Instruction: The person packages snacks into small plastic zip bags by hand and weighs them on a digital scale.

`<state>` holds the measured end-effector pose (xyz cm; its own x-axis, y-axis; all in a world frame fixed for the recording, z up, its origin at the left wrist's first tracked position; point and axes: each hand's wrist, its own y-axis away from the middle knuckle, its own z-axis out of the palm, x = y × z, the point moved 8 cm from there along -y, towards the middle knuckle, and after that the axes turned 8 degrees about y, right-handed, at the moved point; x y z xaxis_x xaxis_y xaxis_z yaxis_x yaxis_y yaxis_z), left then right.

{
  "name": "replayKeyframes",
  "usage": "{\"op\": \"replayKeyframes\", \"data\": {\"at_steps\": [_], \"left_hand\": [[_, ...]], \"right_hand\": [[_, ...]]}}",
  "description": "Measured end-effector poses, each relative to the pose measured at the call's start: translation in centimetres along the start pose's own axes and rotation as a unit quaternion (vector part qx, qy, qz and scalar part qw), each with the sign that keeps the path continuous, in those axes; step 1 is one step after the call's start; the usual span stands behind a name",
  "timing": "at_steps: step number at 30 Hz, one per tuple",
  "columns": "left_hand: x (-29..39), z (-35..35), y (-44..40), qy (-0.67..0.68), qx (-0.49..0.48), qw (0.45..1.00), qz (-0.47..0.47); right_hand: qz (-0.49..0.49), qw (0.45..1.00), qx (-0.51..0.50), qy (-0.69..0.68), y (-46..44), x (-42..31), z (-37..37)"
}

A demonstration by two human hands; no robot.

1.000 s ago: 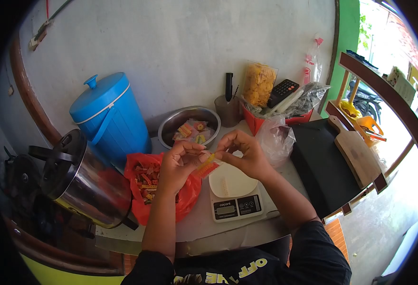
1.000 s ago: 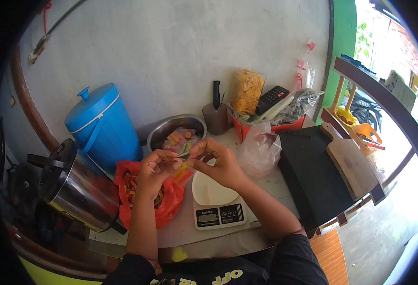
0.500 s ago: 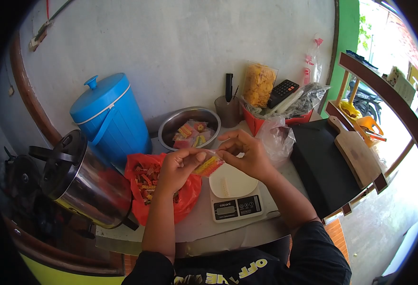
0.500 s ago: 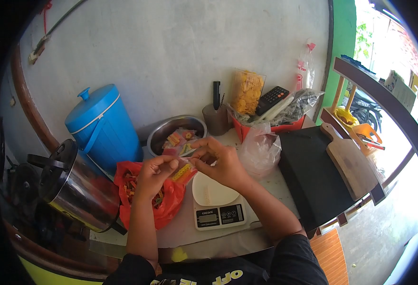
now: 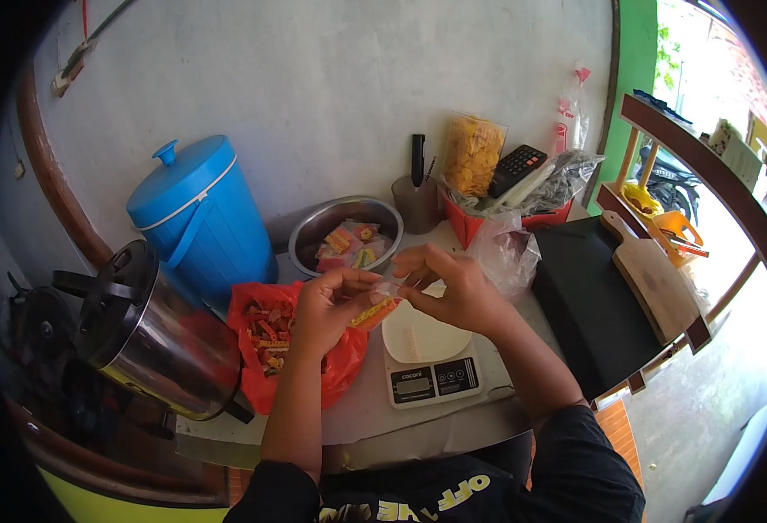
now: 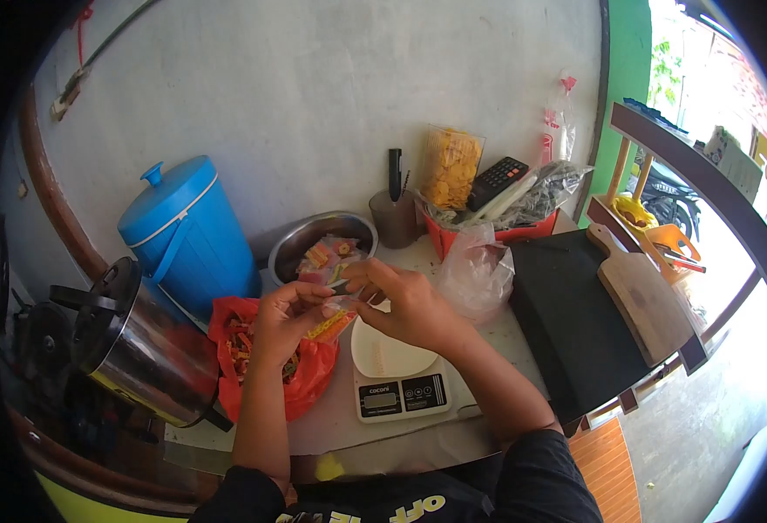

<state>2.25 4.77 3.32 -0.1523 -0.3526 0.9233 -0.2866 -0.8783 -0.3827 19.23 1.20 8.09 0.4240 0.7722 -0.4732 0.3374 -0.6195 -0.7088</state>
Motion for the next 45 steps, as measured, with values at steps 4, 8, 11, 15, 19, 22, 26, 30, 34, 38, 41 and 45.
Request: {"op": "replayKeyframes", "data": {"at_steps": [4,8,11,15,19,22,26,30,34,38,41,45], "left_hand": [[-0.2,0.2,0.0,0.018,0.002,1.000,-0.017],[-0.4,0.2,0.0,0.002,-0.018,1.000,0.001],[-0.5,0.4,0.0,0.009,-0.037,0.999,-0.013],[-0.1,0.4,0.2,0.046,-0.029,0.998,-0.039],[-0.6,0.3,0.1,0.058,-0.014,0.998,-0.034],[-0.8,0.1,0.0,0.032,-0.016,0.999,-0.007],[-0.9,-0.2,0.0,0.020,-0.011,1.000,-0.014],[-0.7,0.0,0.1,0.034,-0.015,0.999,-0.023],[-0.9,-0.1,0.1,0.043,-0.013,0.999,-0.020],[-0.5,-0.3,0.0,0.023,-0.012,0.999,-0.021],[-0.4,-0.2,0.0,0.018,-0.017,1.000,-0.018],[-0.2,-0.2,0.1,0.019,-0.011,1.000,-0.021]], "right_hand": [[-0.050,0.997,0.017,0.055,0.2,-0.4,0.1],[-0.036,0.998,0.026,0.054,0.2,-0.3,0.0],[-0.002,1.000,0.029,0.000,0.2,0.5,-0.1],[0.008,1.000,0.010,0.014,0.0,0.8,-0.2],[-0.005,1.000,0.010,0.012,0.0,0.7,0.1],[0.019,0.999,-0.023,-0.024,0.1,1.0,0.7],[0.053,0.992,-0.073,-0.083,0.2,1.0,1.1],[0.047,0.988,-0.105,-0.101,0.5,1.3,1.9],[0.041,0.991,-0.110,-0.067,0.4,1.0,1.8],[0.043,0.992,-0.093,-0.068,0.4,0.9,1.6],[0.053,0.988,-0.098,-0.111,0.4,1.3,2.1],[-0.034,0.999,0.004,0.023,0.0,-0.4,0.7]]}}
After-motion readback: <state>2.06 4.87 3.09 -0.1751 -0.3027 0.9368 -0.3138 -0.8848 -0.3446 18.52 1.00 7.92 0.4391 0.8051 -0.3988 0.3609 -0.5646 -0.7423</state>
